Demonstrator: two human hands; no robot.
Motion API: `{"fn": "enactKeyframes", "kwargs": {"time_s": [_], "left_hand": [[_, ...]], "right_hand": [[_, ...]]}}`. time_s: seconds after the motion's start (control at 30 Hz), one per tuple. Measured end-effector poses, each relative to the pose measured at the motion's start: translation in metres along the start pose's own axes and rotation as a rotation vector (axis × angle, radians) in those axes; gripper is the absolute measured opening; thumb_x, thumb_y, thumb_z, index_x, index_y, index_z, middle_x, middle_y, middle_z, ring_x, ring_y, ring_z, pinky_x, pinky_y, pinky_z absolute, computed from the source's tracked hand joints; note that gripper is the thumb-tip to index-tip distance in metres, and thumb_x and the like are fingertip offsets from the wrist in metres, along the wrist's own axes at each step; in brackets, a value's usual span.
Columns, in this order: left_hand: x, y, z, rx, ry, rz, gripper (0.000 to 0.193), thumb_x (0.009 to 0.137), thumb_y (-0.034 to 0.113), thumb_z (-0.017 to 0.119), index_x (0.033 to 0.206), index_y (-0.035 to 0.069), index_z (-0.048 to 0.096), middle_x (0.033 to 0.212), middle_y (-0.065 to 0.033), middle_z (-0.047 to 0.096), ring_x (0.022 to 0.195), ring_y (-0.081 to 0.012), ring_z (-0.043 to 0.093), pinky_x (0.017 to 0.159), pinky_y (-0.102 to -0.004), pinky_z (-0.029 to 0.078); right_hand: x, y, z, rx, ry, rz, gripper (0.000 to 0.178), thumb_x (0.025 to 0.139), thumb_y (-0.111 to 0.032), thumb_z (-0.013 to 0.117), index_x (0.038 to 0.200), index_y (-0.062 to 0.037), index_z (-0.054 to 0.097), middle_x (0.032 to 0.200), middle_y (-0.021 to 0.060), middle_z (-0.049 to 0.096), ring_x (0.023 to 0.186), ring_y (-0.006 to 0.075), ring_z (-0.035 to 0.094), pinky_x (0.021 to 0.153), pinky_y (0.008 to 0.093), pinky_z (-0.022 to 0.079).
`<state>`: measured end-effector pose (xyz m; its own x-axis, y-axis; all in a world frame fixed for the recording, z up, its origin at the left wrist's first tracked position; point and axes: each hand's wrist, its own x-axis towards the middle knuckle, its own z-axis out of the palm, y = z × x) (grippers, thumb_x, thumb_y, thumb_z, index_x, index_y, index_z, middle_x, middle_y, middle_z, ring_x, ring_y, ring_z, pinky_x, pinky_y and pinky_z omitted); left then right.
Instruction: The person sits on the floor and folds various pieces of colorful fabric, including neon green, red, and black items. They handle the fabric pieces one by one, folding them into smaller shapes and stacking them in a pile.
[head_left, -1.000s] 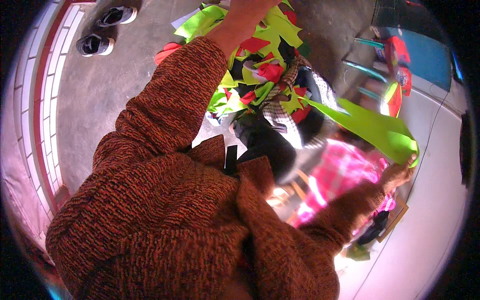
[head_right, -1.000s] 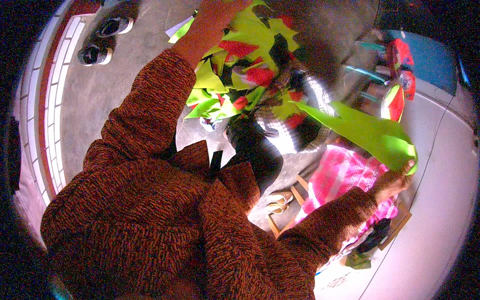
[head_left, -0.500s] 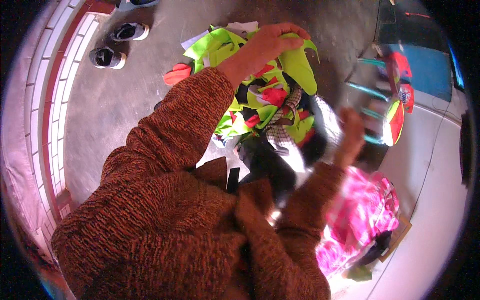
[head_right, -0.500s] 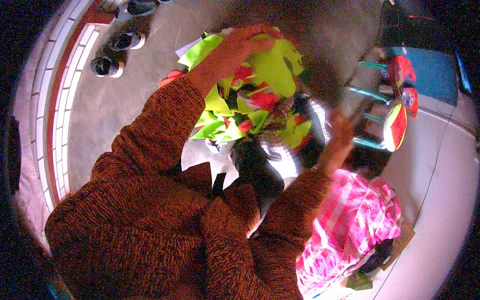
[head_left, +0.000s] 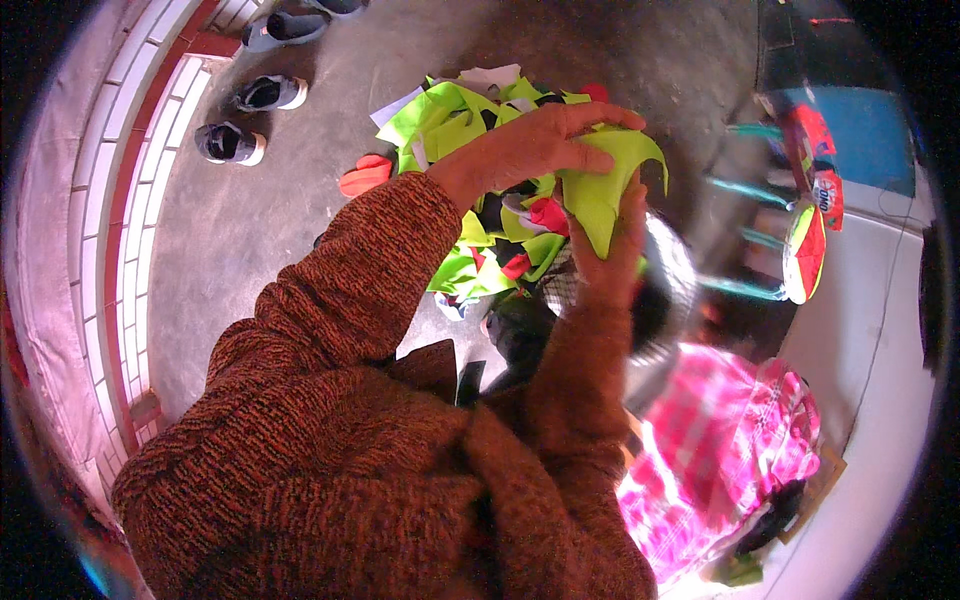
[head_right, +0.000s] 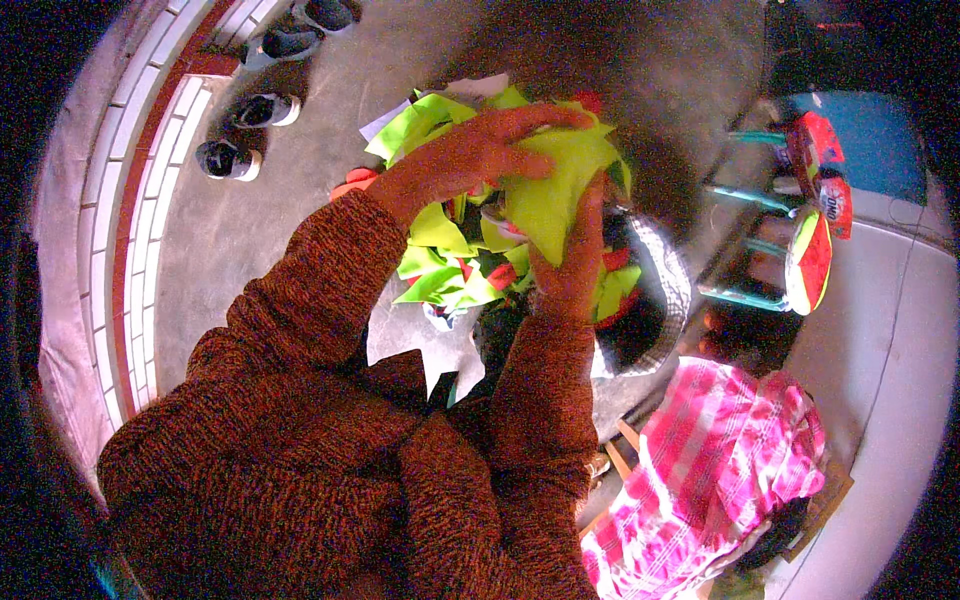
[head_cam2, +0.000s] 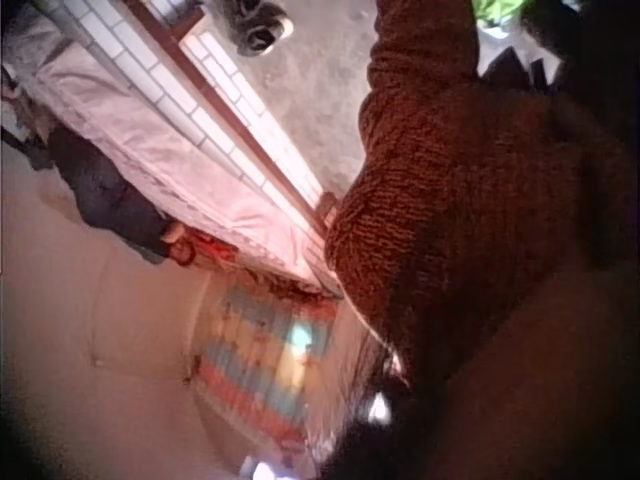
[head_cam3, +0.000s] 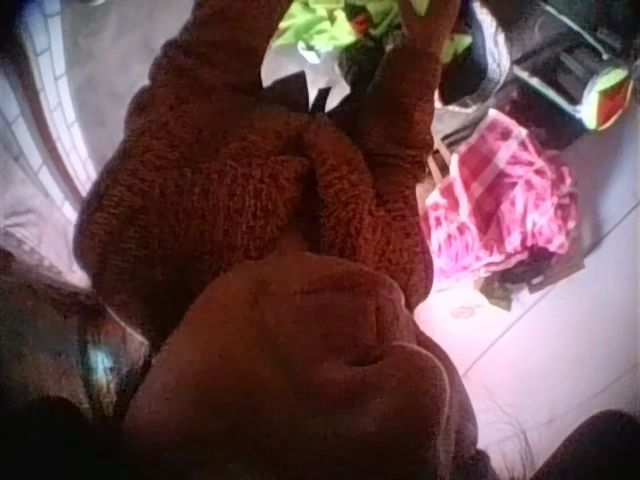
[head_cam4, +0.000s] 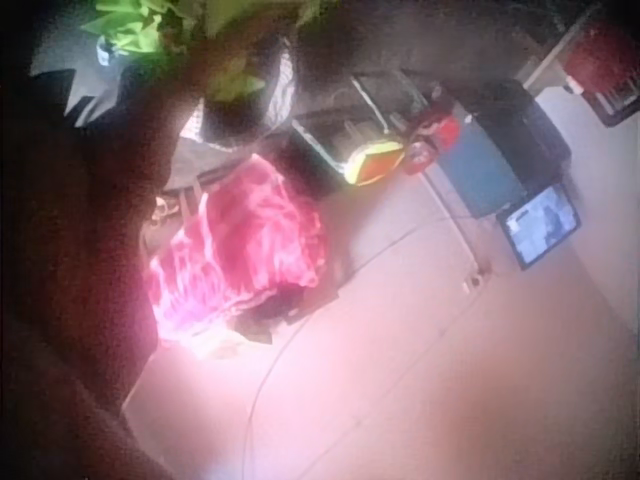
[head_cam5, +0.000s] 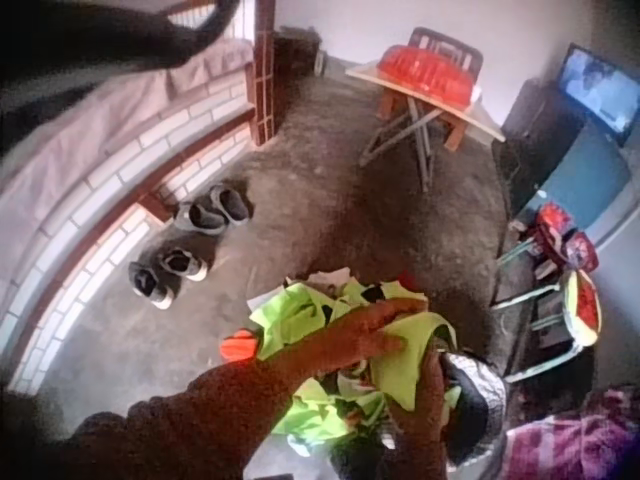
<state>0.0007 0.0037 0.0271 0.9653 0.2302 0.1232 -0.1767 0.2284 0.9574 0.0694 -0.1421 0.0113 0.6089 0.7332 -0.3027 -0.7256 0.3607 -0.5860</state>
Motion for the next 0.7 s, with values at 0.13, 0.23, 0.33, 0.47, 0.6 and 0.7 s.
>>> {"fn": "enactKeyframes", "kwargs": {"time_s": [0.13,0.23,0.33,0.47,0.6,0.7], "left_hand": [[-0.003,0.003,0.0,0.148,-0.007,-0.036,0.05,0.077,0.016,0.059,0.125,0.014,0.045,0.109,-0.0062,0.056,0.092,-0.0144,0.054,0.076,-0.0268,0.045],[-0.004,0.009,0.0,0.17,0.004,-0.127,0.052,0.076,0.018,0.06,0.125,0.015,0.045,0.104,-0.0048,0.057,0.074,-0.0112,0.053,0.058,-0.0245,0.044],[-0.004,0.005,0.001,0.173,0.005,-0.148,0.053,0.075,0.021,0.061,0.125,0.016,0.045,0.1,-0.0037,0.058,0.059,-0.0086,0.047,0.046,-0.0225,0.039],[-0.003,0.002,0.001,0.256,-0.016,-0.081,0.05,0.075,0.023,0.062,0.123,0.016,0.048,0.099,-0.0036,0.059,0.058,-0.0081,0.048,0.044,-0.0217,0.039],[-0.001,0.0,0.001,0.266,-0.037,-0.156,0.047,0.077,0.025,0.061,0.121,0.013,0.05,0.1,-0.0029,0.059,0.067,-0.0091,0.053,0.047,-0.0215,0.042],[-0.001,-0.002,0.002,0.293,-0.034,-0.167,0.046,0.078,0.027,0.061,0.119,0.01,0.051,0.102,-0.0039,0.059,0.077,-0.0116,0.055,0.052,-0.0231,0.044]], "right_hand": [[-0.004,-0.007,0.01,-0.383,0.036,-0.167,0.046,0.086,-0.017,0.052,0.127,-0.0059,0.035,0.118,0.013,0.048,0.105,0.0252,0.051,0.086,0.037,0.046],[0.0,-0.012,0.005,-0.576,0.141,-0.229,0.046,0.084,-0.011,0.053,0.126,-0.0048,0.036,0.117,0.013,0.049,0.103,0.0231,0.052,0.084,0.0363,0.046],[0.005,-0.012,-0.007,-0.779,0.182,-0.448,0.046,0.083,-0.006,0.056,0.125,-0.0037,0.038,0.117,0.0128,0.049,0.101,0.021,0.052,0.083,0.0343,0.046],[0.004,-0.013,-0.008,-0.924,0.205,-0.643,0.046,0.081,-0.004,0.058,0.124,-0.0021,0.04,0.119,0.0126,0.049,0.098,0.0196,0.053,0.081,0.031,0.046],[0.004,-0.016,-0.016,-0.932,0.264,-0.625,0.039,0.082,-0.005,0.057,0.119,-0.001,0.045,0.112,0.0112,0.053,0.094,0.0182,0.055,0.08,0.0297,0.046],[0.002,-0.02,-0.018,-0.901,0.299,-0.519,0.029,0.083,-0.006,0.056,0.111,-0.0013,0.051,0.102,0.0092,0.058,0.088,0.0172,0.056,0.078,0.0292,0.047]]}}
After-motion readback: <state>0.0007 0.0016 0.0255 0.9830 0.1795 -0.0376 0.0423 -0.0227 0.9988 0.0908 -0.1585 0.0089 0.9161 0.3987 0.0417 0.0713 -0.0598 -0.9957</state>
